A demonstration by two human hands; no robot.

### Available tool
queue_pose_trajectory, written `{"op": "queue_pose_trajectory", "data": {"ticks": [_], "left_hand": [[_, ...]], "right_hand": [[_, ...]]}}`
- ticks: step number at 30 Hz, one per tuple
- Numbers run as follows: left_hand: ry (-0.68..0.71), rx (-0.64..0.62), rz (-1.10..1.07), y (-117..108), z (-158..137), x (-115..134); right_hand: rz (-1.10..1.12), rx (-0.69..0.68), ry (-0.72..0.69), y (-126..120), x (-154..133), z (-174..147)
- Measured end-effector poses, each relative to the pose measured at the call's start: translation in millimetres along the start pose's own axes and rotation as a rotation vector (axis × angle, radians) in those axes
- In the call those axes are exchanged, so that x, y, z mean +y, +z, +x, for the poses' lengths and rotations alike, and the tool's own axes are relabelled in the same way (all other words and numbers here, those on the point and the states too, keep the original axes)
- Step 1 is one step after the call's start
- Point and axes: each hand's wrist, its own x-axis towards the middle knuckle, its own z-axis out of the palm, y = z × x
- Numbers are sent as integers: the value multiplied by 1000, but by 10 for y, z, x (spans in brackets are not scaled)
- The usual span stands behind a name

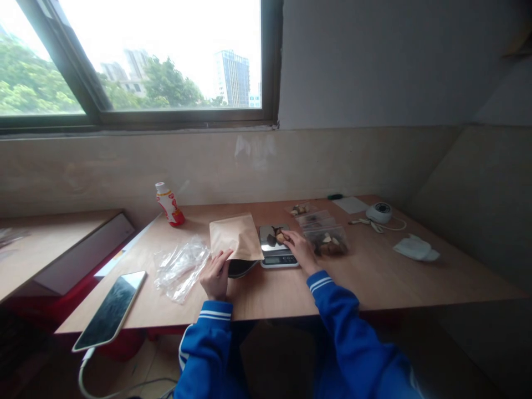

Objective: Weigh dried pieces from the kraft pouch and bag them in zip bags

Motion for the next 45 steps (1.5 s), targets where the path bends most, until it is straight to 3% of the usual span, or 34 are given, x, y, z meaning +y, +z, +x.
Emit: {"op": "queue_pose_trajectory", "data": {"ticks": [10,19,23,27,32,34,40,45], "left_hand": [[-34,-23,-5,-8,5,30],[-47,-22,-10,-10,-5,35],[-62,1,-30,-10,-11,27],[-57,14,-40,-11,-8,25],[-68,-1,-30,-14,-1,31],[-74,-4,-31,-14,-3,33],[-83,-14,-38,-4,-15,30],[-83,-11,-36,-1,-25,12]], "right_hand": [[108,151,109,-88,-61,-48],[383,266,267,-60,-160,70],[347,148,178,1,-286,230],[141,-76,15,172,-386,481],[-87,-234,-63,355,-389,647],[-121,-211,-104,322,-377,607],[-30,104,-73,-4,-285,244],[-124,21,-44,-73,-123,0]]}}
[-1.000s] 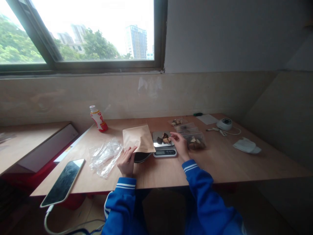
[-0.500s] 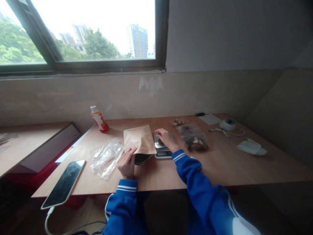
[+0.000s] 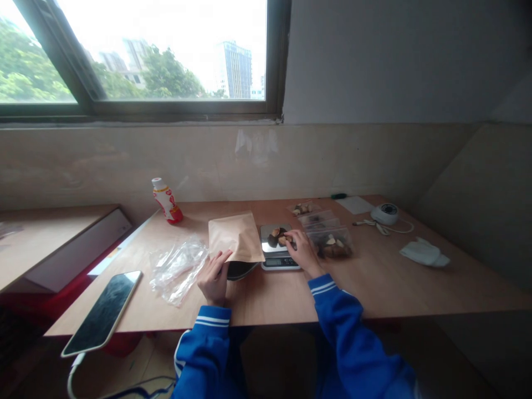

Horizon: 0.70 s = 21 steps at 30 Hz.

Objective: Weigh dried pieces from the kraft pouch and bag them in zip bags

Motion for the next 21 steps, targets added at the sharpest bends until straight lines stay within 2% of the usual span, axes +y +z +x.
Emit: {"op": "queue_pose_trajectory", "data": {"ticks": [3,6,9,15,21], "left_hand": [[5,-7,0,-7,2,0],[0,-20,0,-13,7,8],[-12,-29,8,-12,8,12],[-15,-25,1,-14,3,12],[-18,-33,-5,-21,2,18]], "right_hand": [[-34,-5,-4,59,69,-70],[-27,53,12,105,107,-104],[20,118,40,118,128,-122],[133,139,81,138,180,-146],[138,236,113,213,283,-155]]}}
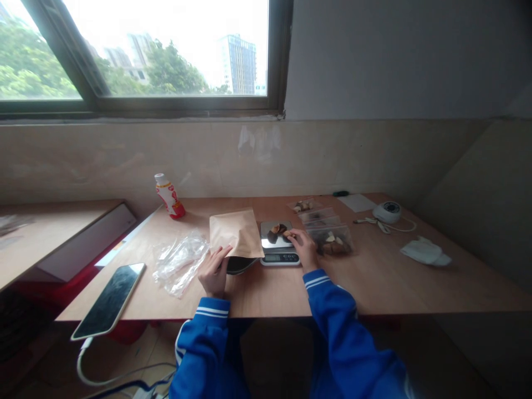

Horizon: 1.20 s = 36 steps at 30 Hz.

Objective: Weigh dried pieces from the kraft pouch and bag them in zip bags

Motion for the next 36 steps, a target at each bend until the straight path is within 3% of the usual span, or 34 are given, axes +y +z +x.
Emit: {"op": "queue_pose_trajectory", "data": {"ticks": [11,16,18,21,23,25,29,33,36], "left_hand": [[33,8,21,6,-3,-11],[31,34,29,28,-17,-32],[36,42,26,36,-19,-39],[44,58,33,45,-17,-40],[50,60,42,48,-16,-33],[54,58,47,48,-18,-24],[41,70,49,35,-27,-11],[25,85,30,27,-29,-20],[14,99,9,30,-25,-28]], "right_hand": [[-15,-45,-40,-28,-80,-16],[-33,50,-29,-52,7,-28],[-28,112,-47,-113,-66,-48],[28,129,-165,-200,-412,-163],[131,-16,-280,-180,-752,-305],[209,-259,-361,-67,-1095,-465],[71,-653,-299,294,-1592,-634],[-212,-788,-164,583,-1826,-511],[-274,-815,-104,791,-1867,-355]]}}
